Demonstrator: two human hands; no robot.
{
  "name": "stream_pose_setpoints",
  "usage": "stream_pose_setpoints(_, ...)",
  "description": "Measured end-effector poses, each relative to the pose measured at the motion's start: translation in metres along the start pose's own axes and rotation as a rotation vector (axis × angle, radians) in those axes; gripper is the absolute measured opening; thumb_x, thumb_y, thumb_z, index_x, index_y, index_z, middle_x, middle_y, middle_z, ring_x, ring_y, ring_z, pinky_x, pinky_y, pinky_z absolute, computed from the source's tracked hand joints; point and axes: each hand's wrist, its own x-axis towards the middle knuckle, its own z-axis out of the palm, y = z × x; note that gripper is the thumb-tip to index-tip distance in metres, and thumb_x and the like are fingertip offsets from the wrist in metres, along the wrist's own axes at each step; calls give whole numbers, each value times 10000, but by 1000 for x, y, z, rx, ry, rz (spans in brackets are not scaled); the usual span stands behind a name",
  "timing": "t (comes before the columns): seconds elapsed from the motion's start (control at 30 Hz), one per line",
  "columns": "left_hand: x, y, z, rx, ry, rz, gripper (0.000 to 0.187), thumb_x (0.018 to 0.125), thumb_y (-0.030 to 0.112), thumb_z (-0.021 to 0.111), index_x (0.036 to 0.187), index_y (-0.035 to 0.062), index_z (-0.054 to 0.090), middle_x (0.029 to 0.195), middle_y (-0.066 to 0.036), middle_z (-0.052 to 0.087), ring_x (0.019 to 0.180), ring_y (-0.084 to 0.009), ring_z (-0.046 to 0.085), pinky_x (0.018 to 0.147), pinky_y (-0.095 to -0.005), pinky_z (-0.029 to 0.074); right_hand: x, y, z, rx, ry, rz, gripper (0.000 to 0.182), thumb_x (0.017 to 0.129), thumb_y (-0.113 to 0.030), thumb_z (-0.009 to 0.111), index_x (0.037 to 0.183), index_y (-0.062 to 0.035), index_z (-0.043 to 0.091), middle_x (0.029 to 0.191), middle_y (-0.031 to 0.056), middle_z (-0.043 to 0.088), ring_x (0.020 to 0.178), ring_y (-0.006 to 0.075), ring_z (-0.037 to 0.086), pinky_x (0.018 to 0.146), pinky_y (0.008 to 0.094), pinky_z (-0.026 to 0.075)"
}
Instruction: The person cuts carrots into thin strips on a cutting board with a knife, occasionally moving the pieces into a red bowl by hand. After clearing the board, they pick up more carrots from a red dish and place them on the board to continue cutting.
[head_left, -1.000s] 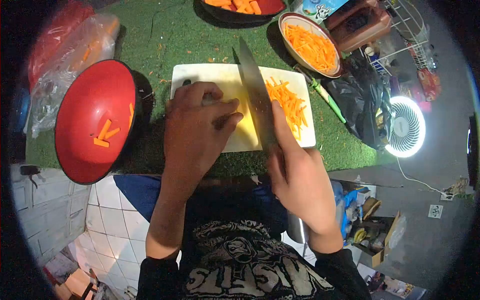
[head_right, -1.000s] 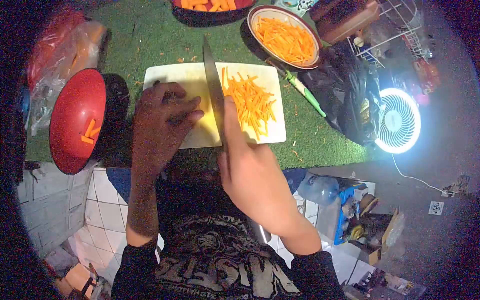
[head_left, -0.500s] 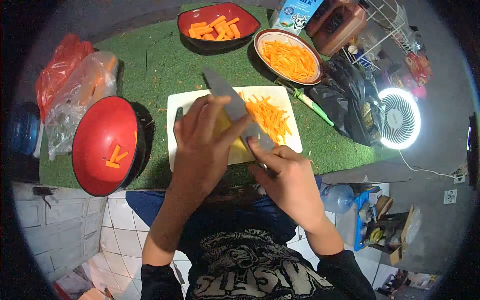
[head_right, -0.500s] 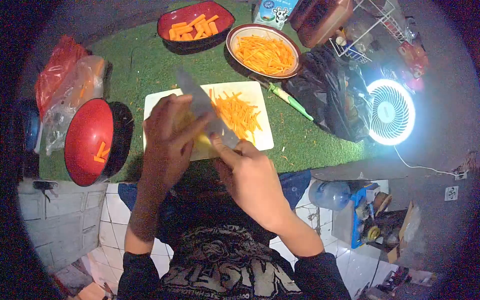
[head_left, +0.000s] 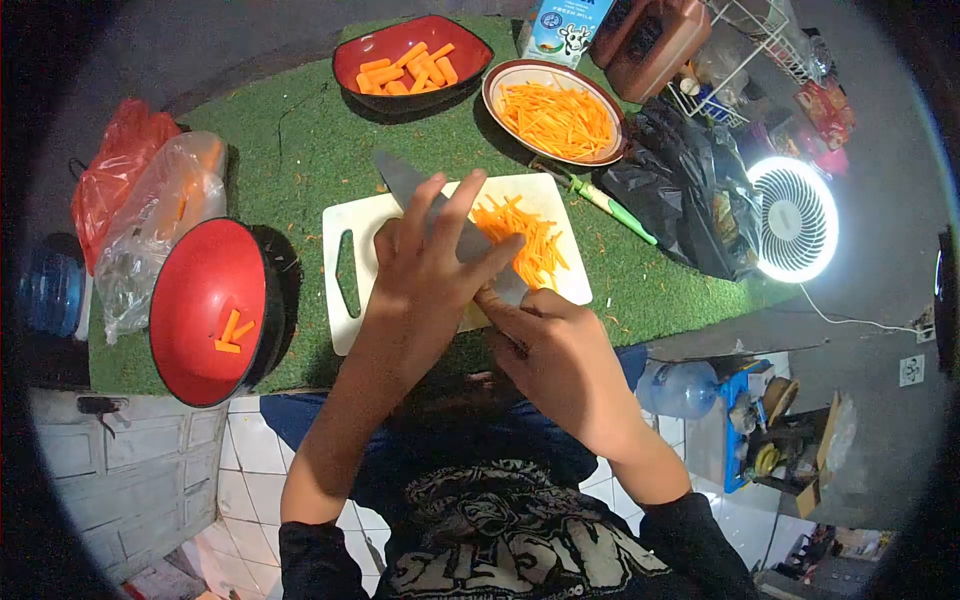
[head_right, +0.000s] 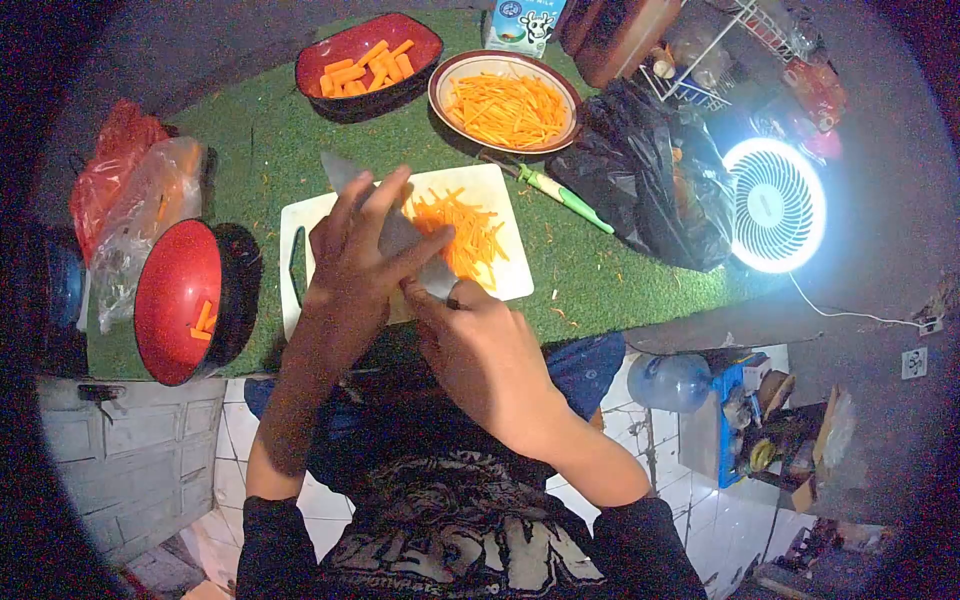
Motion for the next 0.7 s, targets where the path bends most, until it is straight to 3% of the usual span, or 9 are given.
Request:
stream_pose_setpoints(0.1,2,5,-12,-13,46,-42,525,818,153,630,1326,284,637,1534,-125,360,1420,-347,337,1055,-492,363,1,3,1,76,73,-49,411,793,-40,725,1202,-71,688,774,178,630,687,371,630,640,418,508)
stream_pose_setpoints(0.2,-10,10,-37,-19,140,-157,486,826,105,647,1295,233,677,1488,-126,469,1351,-343,460,1098,-473,381,4,7,-2,148,80,-72,468,816,-34,714,1277,-84,654,792,189,631,661,320,638,623,405,502)
stream_pose_setpoints(0.3,-42,-5,-80,-71,294,-263,440,814,13,646,1243,101,697,1328,-159,611,1215,-344,583,1029,-419,451,5,-1,-14,158,21,118,544,896,-36,614,1430,-105,538,779,129,649,588,210,595,568,348,486)
stream_pose_setpoints(0.37,-60,-26,-117,-87,388,-466,357,843,-5,629,1190,26,706,1179,-173,682,1106,-337,644,976,-365,482,7,1,-19,595,-30,375,601,954,-57,493,1542,-100,378,774,50,633,563,101,524,525,262,451)
stream_pose_setpoints(0.43,-73,-64,-145,15,210,-527,338,841,26,686,1179,19,698,1178,-178,684,1115,-299,650,967,-382,481,7,11,-17,596,27,291,601,968,-67,403,1564,-75,318,796,14,615,543,65,494,505,200,416)
stream_pose_setpoints(0.5,-83,-103,-155,-105,-169,-501,337,813,92,738,1137,12,688,1121,-182,686,1081,-334,652,938,-407,496,11,6,-19,693,22,346,592,978,-75,410,1563,-69,315,780,26,610,531,58,486,489,194,402)
stream_pose_setpoints(0.6,-70,-122,-145,-34,-593,-435,356,774,153,778,1080,8,668,1049,-190,685,1007,-387,649,886,-444,512,8,8,-12,723,12,340,590,982,-75,406,1566,-96,321,763,19,603,536,57,489,493,209,410)
stream_pose_setpoints(0.7,-68,-137,-123,-64,-494,-349,377,737,191,812,1024,9,649,992,-190,686,949,-411,648,835,-487,514,8,4,-10,717,-34,350,620,964,-74,413,1574,-103,305,769,17,602,545,61,494,504,220,426)
